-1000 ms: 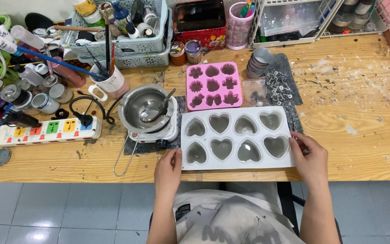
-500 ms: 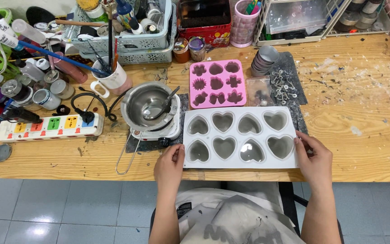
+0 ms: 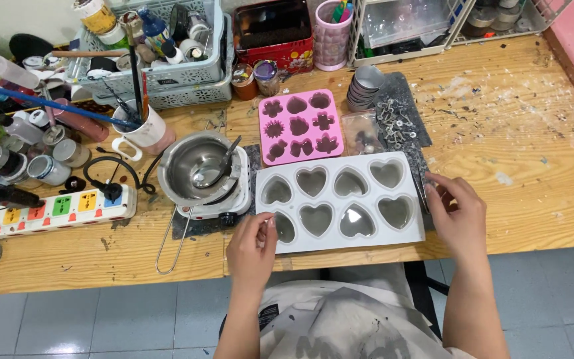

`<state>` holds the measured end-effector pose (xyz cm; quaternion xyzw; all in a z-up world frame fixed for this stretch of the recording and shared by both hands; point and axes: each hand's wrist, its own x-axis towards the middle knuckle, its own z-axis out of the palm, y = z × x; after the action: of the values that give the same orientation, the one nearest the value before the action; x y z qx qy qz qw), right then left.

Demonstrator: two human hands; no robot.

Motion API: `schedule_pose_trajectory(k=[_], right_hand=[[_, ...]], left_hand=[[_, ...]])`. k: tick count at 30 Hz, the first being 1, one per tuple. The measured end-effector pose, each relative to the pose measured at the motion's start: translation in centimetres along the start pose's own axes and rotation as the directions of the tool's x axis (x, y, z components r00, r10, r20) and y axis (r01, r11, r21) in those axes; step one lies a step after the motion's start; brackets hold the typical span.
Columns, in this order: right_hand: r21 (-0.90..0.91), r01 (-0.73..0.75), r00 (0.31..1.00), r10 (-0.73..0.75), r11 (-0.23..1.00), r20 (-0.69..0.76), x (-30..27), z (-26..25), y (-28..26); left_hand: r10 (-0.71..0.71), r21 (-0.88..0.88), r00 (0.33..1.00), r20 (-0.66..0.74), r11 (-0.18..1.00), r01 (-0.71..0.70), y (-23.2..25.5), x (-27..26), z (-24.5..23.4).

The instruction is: The recorder pours melted wax into heart-shaped molds and prepares metal wick tabs.

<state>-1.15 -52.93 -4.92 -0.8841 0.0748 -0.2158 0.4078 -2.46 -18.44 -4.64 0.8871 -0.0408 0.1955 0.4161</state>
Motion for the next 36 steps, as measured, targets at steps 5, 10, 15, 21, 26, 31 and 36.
schedule_pose_trajectory(k=[5,10,15,21,26,31,36], right_hand=[[0.083,0.1,0.995,-0.099,0.992,-0.014,4.9,-0.8,-3.1],[0.066,0.223,0.973,-0.226,0.973,0.039,12.1,1.5,-1.2],[-0.305,0.411,0.898,-0.324,0.859,0.298,15.8,6.0,3.7],[-0.282,0.434,0.88,-0.334,0.856,0.339,15.7,8.2,5.7],[-0.271,0.36,0.911,-0.274,0.893,0.308,15.6,7.6,5.6],[-0.063,0.187,0.957,-0.167,0.98,0.238,14.4,6.7,4.0],[0.534,-0.176,0.92,-0.054,0.827,0.388,11.5,6.7,1.2]], left_hand=[[0.181,-0.029,0.937,0.299,0.983,-0.181,4.9,5.2,0.6],[0.305,-0.086,0.829,0.469,0.95,-0.3,4.6,10.6,3.9],[0.25,-0.09,0.808,0.534,0.967,-0.24,3.5,13.6,5.8],[0.317,-0.162,0.839,0.443,0.948,-0.272,1.7,13.2,7.0],[0.302,-0.131,0.827,0.473,0.953,-0.273,1.1,13.3,6.5],[0.319,-0.15,0.849,0.421,0.948,-0.281,0.9,13.3,6.2],[0.366,-0.335,0.737,0.569,0.921,-0.199,2.7,12.6,5.0]])
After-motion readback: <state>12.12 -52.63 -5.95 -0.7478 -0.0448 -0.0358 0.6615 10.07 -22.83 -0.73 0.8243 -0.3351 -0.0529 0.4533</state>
